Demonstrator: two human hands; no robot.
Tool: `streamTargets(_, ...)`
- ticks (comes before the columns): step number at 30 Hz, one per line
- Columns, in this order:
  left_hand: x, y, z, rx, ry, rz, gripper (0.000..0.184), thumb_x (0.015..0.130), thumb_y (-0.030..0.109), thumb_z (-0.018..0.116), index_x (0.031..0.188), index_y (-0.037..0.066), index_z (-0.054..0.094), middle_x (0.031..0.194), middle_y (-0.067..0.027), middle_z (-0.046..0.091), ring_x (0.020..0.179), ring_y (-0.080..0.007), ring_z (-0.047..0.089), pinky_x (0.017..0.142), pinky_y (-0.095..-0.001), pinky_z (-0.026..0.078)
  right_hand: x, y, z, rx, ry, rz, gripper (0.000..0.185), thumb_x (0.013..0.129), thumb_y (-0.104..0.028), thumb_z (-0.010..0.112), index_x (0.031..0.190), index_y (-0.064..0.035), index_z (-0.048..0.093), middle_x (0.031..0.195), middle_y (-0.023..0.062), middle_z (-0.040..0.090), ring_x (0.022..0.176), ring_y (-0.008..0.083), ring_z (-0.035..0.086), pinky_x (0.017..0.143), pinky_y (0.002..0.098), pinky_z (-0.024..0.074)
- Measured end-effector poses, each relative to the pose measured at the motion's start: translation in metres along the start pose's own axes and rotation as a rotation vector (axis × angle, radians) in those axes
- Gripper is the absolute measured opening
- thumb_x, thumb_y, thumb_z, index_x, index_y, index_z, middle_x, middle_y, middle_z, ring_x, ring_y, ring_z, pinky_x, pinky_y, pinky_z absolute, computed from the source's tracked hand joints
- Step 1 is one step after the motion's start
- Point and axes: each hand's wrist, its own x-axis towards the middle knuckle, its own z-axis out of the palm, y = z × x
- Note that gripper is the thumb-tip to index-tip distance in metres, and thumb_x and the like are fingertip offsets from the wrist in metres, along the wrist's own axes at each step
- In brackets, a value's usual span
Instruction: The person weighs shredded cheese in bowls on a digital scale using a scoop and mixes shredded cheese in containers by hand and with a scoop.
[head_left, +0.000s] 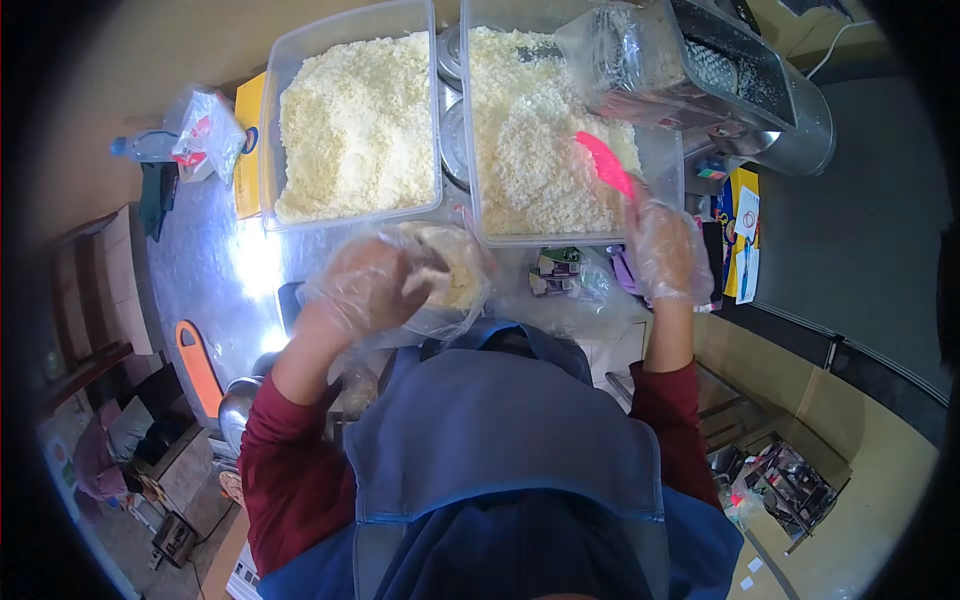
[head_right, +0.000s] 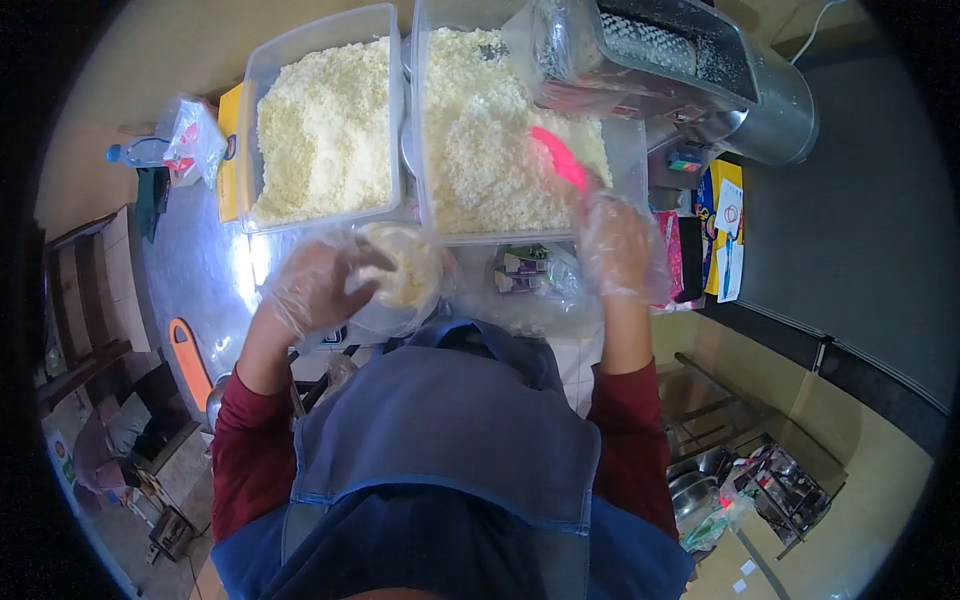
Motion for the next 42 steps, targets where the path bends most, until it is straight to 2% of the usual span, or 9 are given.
streamTargets(5,0.055,-0.013,-0.035,-0.074,0.269,-0.129,0.027,0.086,0.023,0.058,0.110,0.010,0.062,0.103,-0.0143,0.063,0.086,-0.0243,0.061,0.078,-0.0341,0.047,-0.012,-0.027,-0.040,0.223,0.103,-0.181,0.036,0.086,-0.017,0.054,0.122,-0.0162,0.058,0.072,0.0198,0.061,0.065,0.0366,0.060,0.061,0.0459,0.0461)
streamTargets(9,0.131,-0.054,-0.003,-0.149,0.456,-0.169,0.051,0.094,0.037,0.043,0.133,0.003,0.042,0.123,-0.0240,0.053,0.106,-0.0345,0.057,0.093,-0.0392,0.044,-0.012,-0.033,-0.061,0.237,0.037,-0.158,0.036,0.087,-0.018,0.054,0.123,-0.0163,0.057,0.073,0.0189,0.061,0.065,0.0361,0.060,0.061,0.0447,0.0460)
streamTargets(15,0.187,-0.048,0.014,-0.141,0.277,-0.439,0.055,0.095,0.031,0.035,0.135,-0.006,0.030,0.125,-0.0301,0.048,0.115,-0.0377,0.050,0.100,-0.0401,0.037,0.005,-0.007,0.022,0.079,0.225,-0.335,0.035,0.088,-0.022,0.053,0.122,-0.0153,0.057,0.072,0.0186,0.061,0.067,0.0357,0.060,0.063,0.0431,0.0457)
streamTargets(21,0.185,-0.058,0.025,-0.097,0.386,-0.329,0.054,0.094,0.027,0.034,0.136,-0.007,0.029,0.126,-0.0314,0.046,0.112,-0.0391,0.051,0.096,-0.0419,0.041,-0.007,-0.020,-0.044,0.143,-0.129,-0.103,0.038,0.088,-0.020,0.049,0.124,-0.0089,0.055,0.074,0.0163,0.060,0.070,0.0276,0.060,0.069,0.0408,0.0462)
streamTargets(23,0.185,-0.063,0.031,-0.051,0.404,-0.282,0.054,0.094,0.027,0.034,0.136,-0.007,0.028,0.125,-0.0312,0.046,0.111,-0.0394,0.052,0.096,-0.0425,0.041,-0.017,-0.035,-0.041,-0.018,0.050,-0.358,0.037,0.089,-0.019,0.049,0.123,-0.0075,0.055,0.069,0.0167,0.058,0.065,0.0287,0.059,0.065,0.0390,0.0467)
streamTargets(27,0.187,-0.067,0.028,-0.153,0.369,-0.336,0.055,0.095,0.028,0.034,0.137,-0.007,0.026,0.123,-0.0310,0.049,0.111,-0.0400,0.052,0.096,-0.0431,0.040,-0.001,-0.037,-0.007,0.280,-0.040,-0.345,0.035,0.090,-0.019,0.048,0.121,-0.0077,0.057,0.070,0.0163,0.058,0.065,0.0293,0.058,0.065,0.0387,0.0466)
streamTargets(35,0.186,-0.067,0.032,-0.100,0.422,-0.284,0.054,0.095,0.028,0.033,0.137,-0.005,0.026,0.123,-0.0313,0.048,0.112,-0.0399,0.051,0.097,-0.0424,0.039,0.042,-0.010,0.011,0.276,0.089,-0.108,0.025,0.090,-0.021,0.046,0.093,-0.0011,0.062,0.076,0.0205,0.062,0.075,0.0361,0.062,0.068,0.0491,0.0453)
streamTargets(39,0.176,-0.058,0.017,-0.016,0.303,-0.246,0.048,0.096,0.026,0.032,0.133,-0.005,0.034,0.129,-0.0311,0.043,0.113,-0.0395,0.049,0.097,-0.0422,0.039,0.041,-0.049,0.007,0.288,-0.139,-0.134,0.025,0.090,-0.022,0.046,0.097,-0.0038,0.062,0.076,0.0208,0.062,0.074,0.0369,0.062,0.068,0.0491,0.0455)
streamTargets(42,0.185,-0.064,0.025,-0.205,0.368,-0.352,0.046,0.095,0.025,0.032,0.130,-0.004,0.040,0.132,-0.0312,0.039,0.116,-0.0389,0.048,0.098,-0.0423,0.039,0.007,-0.026,0.007,0.215,0.161,-0.304,0.032,0.090,-0.022,0.049,0.118,-0.0105,0.058,0.074,0.0180,0.061,0.071,0.0351,0.060,0.068,0.0476,0.0444)
